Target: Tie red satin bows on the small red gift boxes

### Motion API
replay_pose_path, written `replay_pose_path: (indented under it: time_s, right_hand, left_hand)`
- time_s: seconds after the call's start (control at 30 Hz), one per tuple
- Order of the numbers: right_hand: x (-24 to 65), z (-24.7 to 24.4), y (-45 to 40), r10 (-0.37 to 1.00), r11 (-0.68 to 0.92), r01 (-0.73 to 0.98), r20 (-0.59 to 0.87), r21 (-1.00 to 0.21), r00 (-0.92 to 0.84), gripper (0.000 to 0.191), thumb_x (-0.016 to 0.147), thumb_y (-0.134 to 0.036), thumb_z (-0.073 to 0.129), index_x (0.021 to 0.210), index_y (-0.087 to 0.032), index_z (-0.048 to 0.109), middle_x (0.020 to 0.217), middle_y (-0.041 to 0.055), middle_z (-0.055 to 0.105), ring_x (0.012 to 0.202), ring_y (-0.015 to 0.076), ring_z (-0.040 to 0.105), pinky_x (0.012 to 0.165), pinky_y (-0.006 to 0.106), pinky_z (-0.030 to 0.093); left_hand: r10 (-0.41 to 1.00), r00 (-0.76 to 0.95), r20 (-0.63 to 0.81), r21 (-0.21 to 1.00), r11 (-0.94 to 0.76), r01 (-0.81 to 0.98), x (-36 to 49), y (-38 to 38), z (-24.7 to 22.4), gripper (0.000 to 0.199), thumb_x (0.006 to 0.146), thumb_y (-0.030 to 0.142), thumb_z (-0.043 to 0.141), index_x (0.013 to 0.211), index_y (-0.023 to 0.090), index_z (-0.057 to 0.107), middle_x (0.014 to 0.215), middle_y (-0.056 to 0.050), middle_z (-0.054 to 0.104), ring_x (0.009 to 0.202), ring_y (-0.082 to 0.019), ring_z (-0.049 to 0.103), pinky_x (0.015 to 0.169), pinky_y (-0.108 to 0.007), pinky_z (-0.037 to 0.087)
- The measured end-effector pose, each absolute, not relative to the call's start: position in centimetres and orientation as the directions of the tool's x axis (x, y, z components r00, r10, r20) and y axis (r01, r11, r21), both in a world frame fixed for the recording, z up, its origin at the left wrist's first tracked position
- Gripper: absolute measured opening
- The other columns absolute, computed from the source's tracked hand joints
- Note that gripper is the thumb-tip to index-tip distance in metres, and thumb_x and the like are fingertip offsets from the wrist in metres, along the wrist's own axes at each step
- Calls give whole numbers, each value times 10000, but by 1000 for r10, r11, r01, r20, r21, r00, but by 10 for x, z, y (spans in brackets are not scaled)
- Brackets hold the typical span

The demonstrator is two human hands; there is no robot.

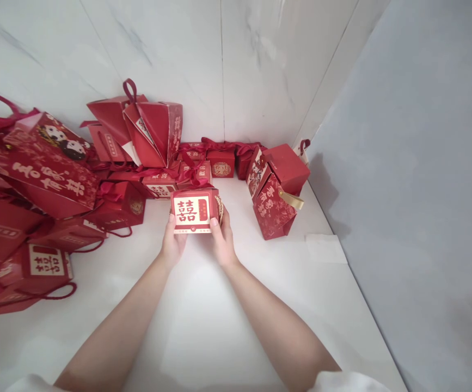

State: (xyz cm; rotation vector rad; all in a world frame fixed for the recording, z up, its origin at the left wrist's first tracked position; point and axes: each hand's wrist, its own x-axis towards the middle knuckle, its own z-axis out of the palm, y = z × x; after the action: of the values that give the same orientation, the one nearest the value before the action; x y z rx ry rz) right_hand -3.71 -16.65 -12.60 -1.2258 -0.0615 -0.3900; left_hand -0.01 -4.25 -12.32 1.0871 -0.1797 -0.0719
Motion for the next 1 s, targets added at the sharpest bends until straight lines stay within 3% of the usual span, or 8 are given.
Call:
replay_pose_path:
  time_s: [1.0]
  right_hand:
    - [-38, -126, -166, -264, 277, 320, 249, -906, 932, 522, 976, -531, 501, 1428, -271, 474, 1480, 56, 509, 1387, 262, 454, 1187, 480, 335]
  left_hand:
    - [-146, 983, 114, 890, 454, -36, -1, -43, -119, 531, 915, 592, 535, 1304, 236, 594, 1285, -92, 649, 1226, -300, 595, 1058, -466, 487]
